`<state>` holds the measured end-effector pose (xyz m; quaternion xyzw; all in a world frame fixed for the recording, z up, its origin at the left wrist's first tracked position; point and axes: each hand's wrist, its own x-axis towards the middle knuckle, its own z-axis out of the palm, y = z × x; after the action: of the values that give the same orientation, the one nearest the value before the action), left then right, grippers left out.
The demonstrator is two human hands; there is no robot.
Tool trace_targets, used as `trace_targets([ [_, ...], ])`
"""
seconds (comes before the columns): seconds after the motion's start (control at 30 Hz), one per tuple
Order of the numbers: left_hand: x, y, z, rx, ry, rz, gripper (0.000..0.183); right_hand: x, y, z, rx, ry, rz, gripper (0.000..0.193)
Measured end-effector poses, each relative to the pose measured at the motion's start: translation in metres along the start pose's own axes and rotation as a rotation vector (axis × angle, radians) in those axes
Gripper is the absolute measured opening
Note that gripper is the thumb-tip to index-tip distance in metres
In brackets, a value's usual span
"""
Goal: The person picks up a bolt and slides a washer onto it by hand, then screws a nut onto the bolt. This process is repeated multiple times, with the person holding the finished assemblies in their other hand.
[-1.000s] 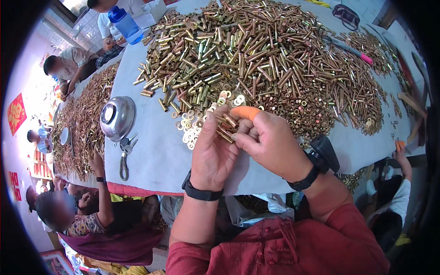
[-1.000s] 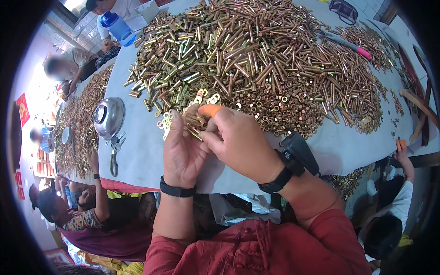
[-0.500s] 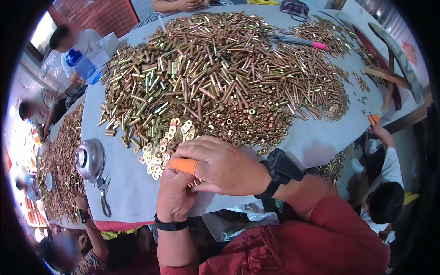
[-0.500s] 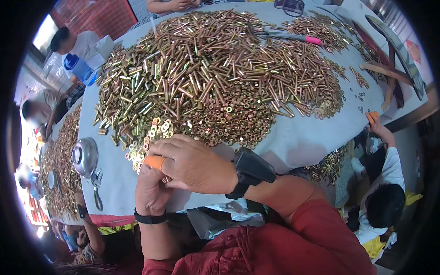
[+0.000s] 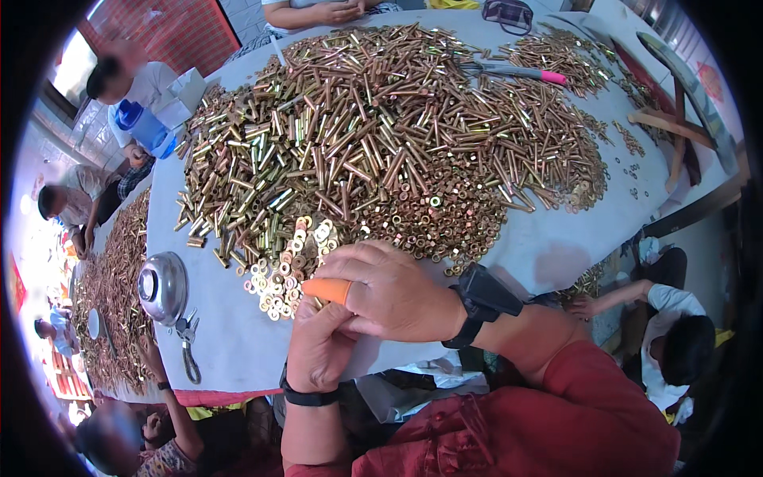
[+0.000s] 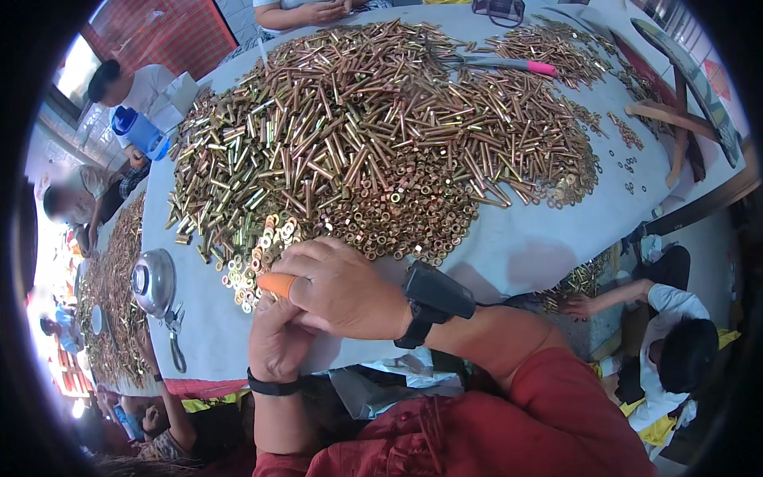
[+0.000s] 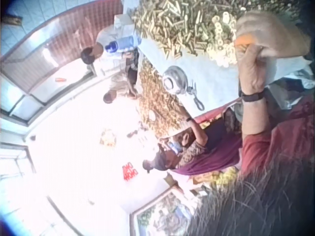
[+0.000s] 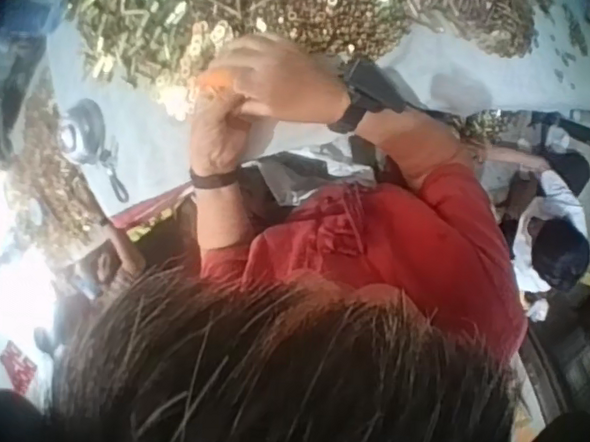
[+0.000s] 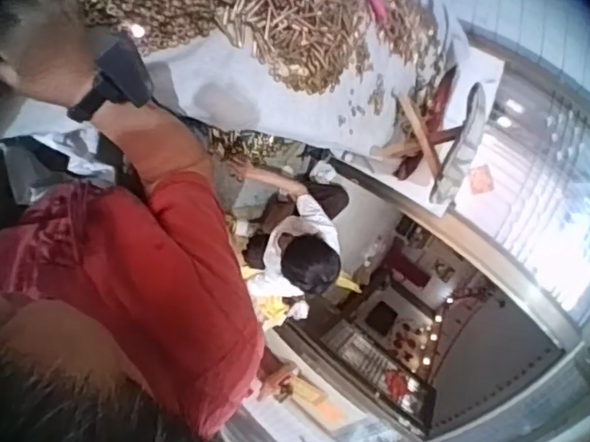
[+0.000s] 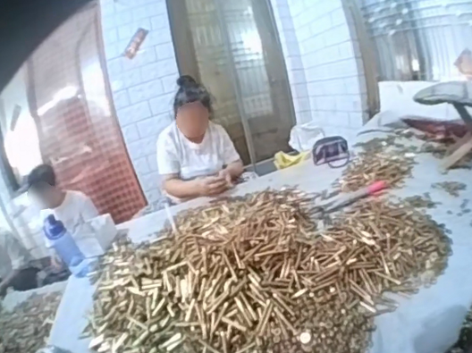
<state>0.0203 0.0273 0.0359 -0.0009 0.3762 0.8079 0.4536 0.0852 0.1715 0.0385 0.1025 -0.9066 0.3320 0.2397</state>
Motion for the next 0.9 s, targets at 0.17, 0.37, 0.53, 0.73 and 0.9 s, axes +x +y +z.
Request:
trace_targets([
  [0.17,0.004,0.000,-0.002,-0.023,-0.017,-0.044,0.028,0.003,0.001,-0.005,-0.039,-0.038,0.014,0.056],
  [0.37,0.000,0.021,-0.018,0.104,-0.087,0.040,0.021,0.009,0.037,-0.051,-0.167,0.115,0.282,0.055],
  [0.53,0.004,0.017,-0.017,0.062,-0.055,0.074,0.024,-0.001,0.083,-0.060,-0.586,0.246,0.386,0.031],
  [0.73,-0.001,0.019,-0.017,0.057,-0.042,0.060,0.027,0.001,0.081,-0.049,-0.526,0.254,0.462,0.016],
  [0.9,-0.004,0.019,-0.014,0.165,0.023,0.119,0.026,0.000,0.084,-0.046,-0.447,0.349,0.429,0.017],
])
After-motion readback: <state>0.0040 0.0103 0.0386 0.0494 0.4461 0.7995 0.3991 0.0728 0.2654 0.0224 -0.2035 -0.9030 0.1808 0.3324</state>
